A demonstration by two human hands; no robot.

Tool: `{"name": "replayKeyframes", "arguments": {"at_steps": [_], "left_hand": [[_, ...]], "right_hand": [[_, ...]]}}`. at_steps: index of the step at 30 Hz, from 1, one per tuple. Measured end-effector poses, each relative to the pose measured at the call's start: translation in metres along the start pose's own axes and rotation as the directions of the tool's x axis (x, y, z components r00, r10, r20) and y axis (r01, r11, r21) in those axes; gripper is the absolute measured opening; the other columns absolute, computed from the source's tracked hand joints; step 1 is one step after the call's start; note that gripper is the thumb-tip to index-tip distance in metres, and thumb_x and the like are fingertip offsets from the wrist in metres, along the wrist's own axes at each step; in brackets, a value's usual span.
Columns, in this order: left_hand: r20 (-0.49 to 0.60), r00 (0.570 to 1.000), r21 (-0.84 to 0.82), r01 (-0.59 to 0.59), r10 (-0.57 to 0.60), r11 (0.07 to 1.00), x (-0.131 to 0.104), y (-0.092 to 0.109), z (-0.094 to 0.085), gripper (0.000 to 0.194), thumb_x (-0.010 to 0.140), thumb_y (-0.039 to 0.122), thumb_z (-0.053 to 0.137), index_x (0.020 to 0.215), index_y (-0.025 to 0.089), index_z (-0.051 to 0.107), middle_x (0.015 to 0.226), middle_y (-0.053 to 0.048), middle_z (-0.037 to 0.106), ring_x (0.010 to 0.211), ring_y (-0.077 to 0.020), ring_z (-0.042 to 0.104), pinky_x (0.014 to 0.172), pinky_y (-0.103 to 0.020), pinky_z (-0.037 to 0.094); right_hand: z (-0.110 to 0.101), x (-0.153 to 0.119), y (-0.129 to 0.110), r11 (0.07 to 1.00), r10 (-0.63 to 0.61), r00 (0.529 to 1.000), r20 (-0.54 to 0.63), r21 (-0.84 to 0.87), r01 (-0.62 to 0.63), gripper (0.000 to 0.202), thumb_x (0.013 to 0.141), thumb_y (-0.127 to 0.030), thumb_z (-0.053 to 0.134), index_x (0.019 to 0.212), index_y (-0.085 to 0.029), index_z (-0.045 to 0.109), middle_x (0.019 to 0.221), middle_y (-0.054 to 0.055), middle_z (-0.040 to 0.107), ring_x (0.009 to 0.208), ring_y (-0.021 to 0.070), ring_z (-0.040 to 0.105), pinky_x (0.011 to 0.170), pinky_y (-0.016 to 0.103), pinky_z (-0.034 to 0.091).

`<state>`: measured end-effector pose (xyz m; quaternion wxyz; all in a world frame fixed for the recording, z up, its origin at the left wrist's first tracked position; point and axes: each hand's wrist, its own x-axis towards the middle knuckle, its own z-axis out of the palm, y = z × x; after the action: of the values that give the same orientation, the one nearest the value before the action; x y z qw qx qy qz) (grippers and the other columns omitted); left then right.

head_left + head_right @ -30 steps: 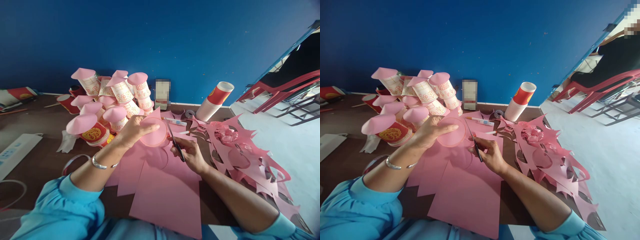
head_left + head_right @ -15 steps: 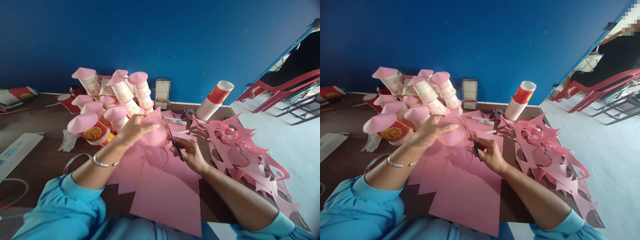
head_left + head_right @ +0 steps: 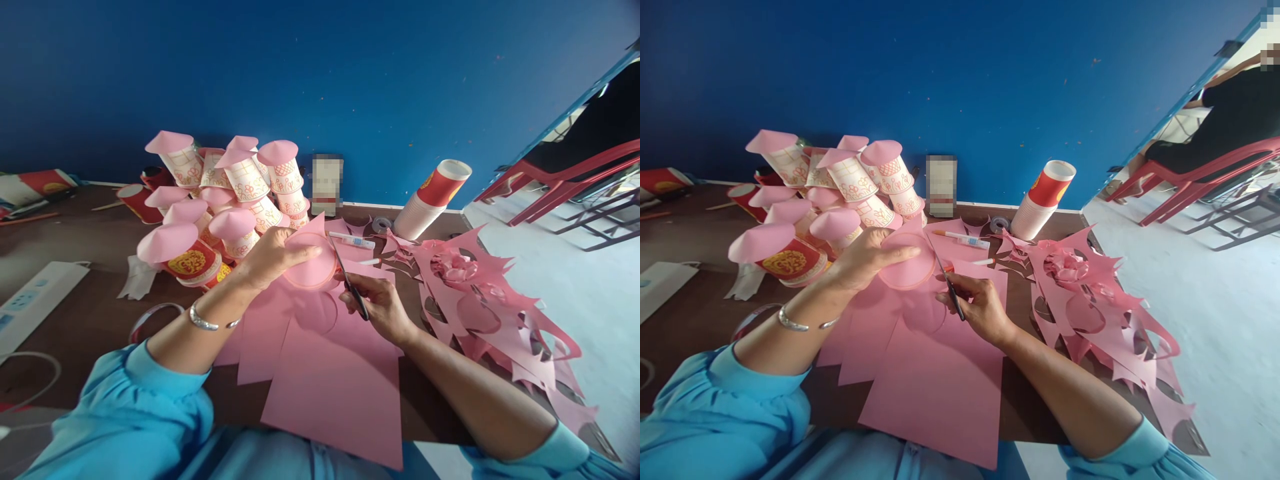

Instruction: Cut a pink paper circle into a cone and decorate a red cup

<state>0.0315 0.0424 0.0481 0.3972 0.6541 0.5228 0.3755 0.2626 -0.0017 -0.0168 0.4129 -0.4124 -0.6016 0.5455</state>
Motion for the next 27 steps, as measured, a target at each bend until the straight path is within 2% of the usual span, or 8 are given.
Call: {"name": "replayKeyframes", "arguments": {"at_steps": [4, 10, 17, 22, 27], "left_hand": [[0.031, 0.999, -0.008, -0.010, 0.010, 1.000, 0.0000, 0.0008, -0.0007, 0.034, 0.079, 0.046, 0.075, 0.068, 0.019, 0.058, 0.070, 0.003, 0.054, 0.072, -0.0148, 0.048, 0.069, -0.030, 0.038], [0.031, 0.999, -0.007, 0.010, -0.010, 1.000, -0.0006, 0.0055, -0.0011, 0.040, 0.077, 0.045, 0.076, 0.060, 0.021, 0.048, 0.065, 0.004, 0.048, 0.066, -0.0131, 0.042, 0.066, -0.029, 0.038], [0.045, 0.999, -0.013, 0.005, -0.005, 1.000, 0.0001, 0.0038, -0.0014, 0.038, 0.077, 0.044, 0.076, 0.062, 0.020, 0.051, 0.066, 0.003, 0.050, 0.067, -0.0137, 0.045, 0.069, -0.029, 0.042], [0.039, 0.999, -0.017, -0.012, 0.012, 1.000, 0.0004, 0.0039, -0.0005, 0.035, 0.077, 0.045, 0.077, 0.064, 0.020, 0.057, 0.069, 0.001, 0.056, 0.074, -0.0164, 0.052, 0.075, -0.030, 0.047], [0.050, 0.999, -0.021, 0.018, -0.017, 1.000, -0.0001, 0.0039, -0.0008, 0.039, 0.077, 0.046, 0.077, 0.061, 0.021, 0.052, 0.064, 0.002, 0.054, 0.069, -0.0156, 0.051, 0.070, -0.030, 0.046]], "right_hand": [[0.0005, 0.0003, -0.0007, 1.000, 0.007, 1.000, 0.011, 0.007, -0.007, 0.052, 0.078, -0.054, 0.085, 0.112, -0.014, 0.080, 0.061, -0.002, 0.060, 0.053, 0.0104, 0.051, 0.054, 0.027, 0.049], [-0.0011, 0.0008, 0.0001, 0.999, 0.034, 0.999, 0.013, 0.040, -0.034, 0.047, 0.080, -0.048, 0.084, 0.113, -0.015, 0.080, 0.062, -0.002, 0.060, 0.056, 0.0115, 0.052, 0.054, 0.027, 0.046], [-0.0008, 0.0003, -0.0002, 0.999, 0.047, 0.999, 0.020, 0.026, -0.048, 0.051, 0.079, -0.051, 0.084, 0.113, -0.014, 0.080, 0.063, -0.003, 0.059, 0.056, 0.0112, 0.052, 0.055, 0.027, 0.047], [-0.0005, 0.0005, 0.0007, 0.998, 0.055, 0.998, 0.015, 0.037, -0.056, 0.055, 0.077, -0.053, 0.086, 0.114, -0.012, 0.080, 0.063, -0.002, 0.058, 0.056, 0.0112, 0.051, 0.054, 0.027, 0.048], [-0.0009, 0.0002, 0.0008, 0.997, 0.056, 0.998, 0.016, 0.049, -0.056, 0.054, 0.076, -0.052, 0.087, 0.113, -0.013, 0.080, 0.062, -0.002, 0.058, 0.056, 0.0109, 0.050, 0.053, 0.027, 0.047]]}}
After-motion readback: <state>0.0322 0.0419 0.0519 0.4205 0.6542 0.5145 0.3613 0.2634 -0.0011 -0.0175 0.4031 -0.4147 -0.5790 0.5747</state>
